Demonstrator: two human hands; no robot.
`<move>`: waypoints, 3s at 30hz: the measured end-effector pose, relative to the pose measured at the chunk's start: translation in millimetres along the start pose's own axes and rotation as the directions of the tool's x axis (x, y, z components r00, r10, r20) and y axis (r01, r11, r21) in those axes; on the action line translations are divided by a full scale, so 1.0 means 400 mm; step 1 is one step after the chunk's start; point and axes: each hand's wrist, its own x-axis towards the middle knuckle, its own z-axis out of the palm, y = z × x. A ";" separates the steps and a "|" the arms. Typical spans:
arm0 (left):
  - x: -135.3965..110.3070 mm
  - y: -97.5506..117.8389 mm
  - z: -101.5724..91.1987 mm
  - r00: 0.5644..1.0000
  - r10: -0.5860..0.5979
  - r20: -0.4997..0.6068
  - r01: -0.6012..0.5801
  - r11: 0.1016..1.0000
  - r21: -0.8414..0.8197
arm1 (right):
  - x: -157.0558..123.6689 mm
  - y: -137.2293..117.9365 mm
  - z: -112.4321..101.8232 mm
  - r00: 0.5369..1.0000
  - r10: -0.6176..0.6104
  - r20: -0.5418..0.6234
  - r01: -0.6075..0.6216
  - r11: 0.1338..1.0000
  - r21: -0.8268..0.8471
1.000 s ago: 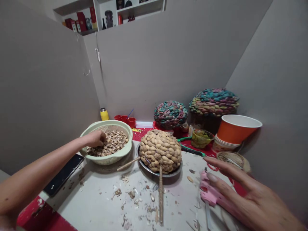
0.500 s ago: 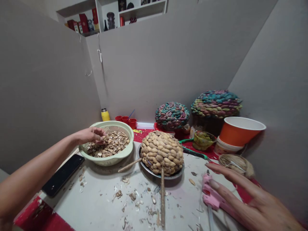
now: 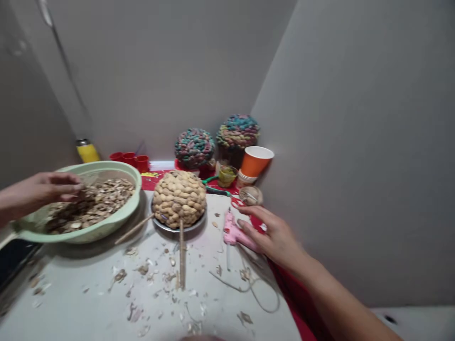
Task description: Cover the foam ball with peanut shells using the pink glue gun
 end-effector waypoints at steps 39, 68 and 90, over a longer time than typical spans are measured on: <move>-0.254 0.055 0.383 0.803 0.219 0.554 0.267 0.700 -0.663 | -0.039 0.001 -0.084 0.896 0.397 0.198 -0.385 0.474 0.792; -0.254 0.029 0.439 0.698 0.328 0.636 0.292 0.681 -0.672 | -0.030 -0.227 0.049 0.934 -0.355 -0.020 0.322 0.821 0.472; -0.285 0.035 0.427 0.710 0.372 0.597 0.166 0.736 -0.656 | 0.135 -0.016 -0.047 0.839 0.513 0.184 -0.143 -0.119 0.983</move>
